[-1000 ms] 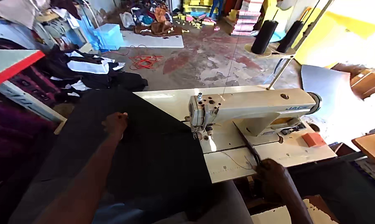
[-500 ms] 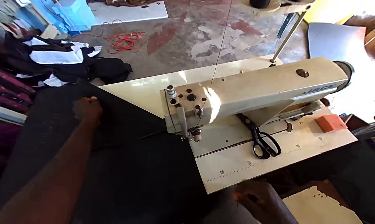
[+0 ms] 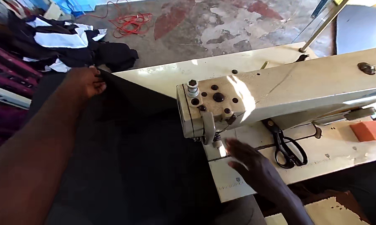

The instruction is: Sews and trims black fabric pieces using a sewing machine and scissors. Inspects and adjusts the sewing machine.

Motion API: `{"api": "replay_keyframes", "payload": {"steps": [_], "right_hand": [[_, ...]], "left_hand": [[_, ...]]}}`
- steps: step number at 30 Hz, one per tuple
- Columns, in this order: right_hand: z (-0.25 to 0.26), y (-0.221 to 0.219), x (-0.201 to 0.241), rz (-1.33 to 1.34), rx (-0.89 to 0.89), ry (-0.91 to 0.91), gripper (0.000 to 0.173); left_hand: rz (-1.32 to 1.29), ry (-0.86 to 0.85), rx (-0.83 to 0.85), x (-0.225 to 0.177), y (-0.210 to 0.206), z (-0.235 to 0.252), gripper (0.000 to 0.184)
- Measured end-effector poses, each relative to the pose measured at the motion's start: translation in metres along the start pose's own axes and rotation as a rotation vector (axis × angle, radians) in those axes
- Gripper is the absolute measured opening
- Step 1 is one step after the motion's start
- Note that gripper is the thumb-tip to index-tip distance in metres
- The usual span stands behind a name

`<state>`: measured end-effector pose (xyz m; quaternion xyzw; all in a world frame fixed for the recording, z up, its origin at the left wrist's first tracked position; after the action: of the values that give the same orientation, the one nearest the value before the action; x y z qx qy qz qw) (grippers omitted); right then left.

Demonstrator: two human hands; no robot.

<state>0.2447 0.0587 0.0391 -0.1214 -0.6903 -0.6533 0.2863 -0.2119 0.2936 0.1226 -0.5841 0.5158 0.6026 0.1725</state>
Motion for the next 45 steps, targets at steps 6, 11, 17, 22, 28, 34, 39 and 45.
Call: {"api": "replay_keyframes", "payload": {"steps": [6,11,17,22,28,34,39,45], "right_hand": [[-0.145,-0.014,-0.015,0.574,0.345,-0.429,0.033],[-0.146,-0.086,-0.003,0.809,0.242,-0.389,0.058],[-0.134,-0.114,0.023,1.117,0.141,-0.441,0.017],[-0.150,-0.105,0.035,1.189,-0.041,-0.606,0.040],[-0.156,-0.080,0.049,0.831,-0.198,-0.235,0.015],[-0.158,-0.071,0.049,0.458,-0.133,0.195,0.037],[-0.154,-0.060,0.055,0.258,-0.323,0.385,0.026],[-0.145,-0.061,0.066,0.162,-0.235,0.504,0.020]], "left_hand": [[-0.577,-0.338,0.378,-0.027,-0.058,0.062,0.028],[-0.534,-0.683,0.387,-0.051,-0.063,-0.048,0.044],[0.466,-0.831,0.221,0.086,0.081,-0.127,0.064],[0.830,-0.585,0.014,0.212,0.208,-0.113,0.083],[0.908,-0.547,-0.020,0.236,0.203,-0.115,0.091],[0.894,-0.567,-0.011,0.235,0.205,-0.109,0.091],[0.887,-0.580,0.004,0.234,0.204,-0.107,0.092],[0.921,-0.578,0.009,0.234,0.204,-0.088,0.092]]}}
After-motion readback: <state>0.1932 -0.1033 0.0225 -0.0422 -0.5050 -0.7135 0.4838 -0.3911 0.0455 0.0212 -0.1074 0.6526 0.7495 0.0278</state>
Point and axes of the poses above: each hand's wrist, its own z-axis towards the middle knuckle, its own y-axis out of the back of the hand, x = y × z, the point moved 8 cm from there along z, towards the middle knuckle, and after that the axes turned 10 degrees about -y, right-handed, at the moved point
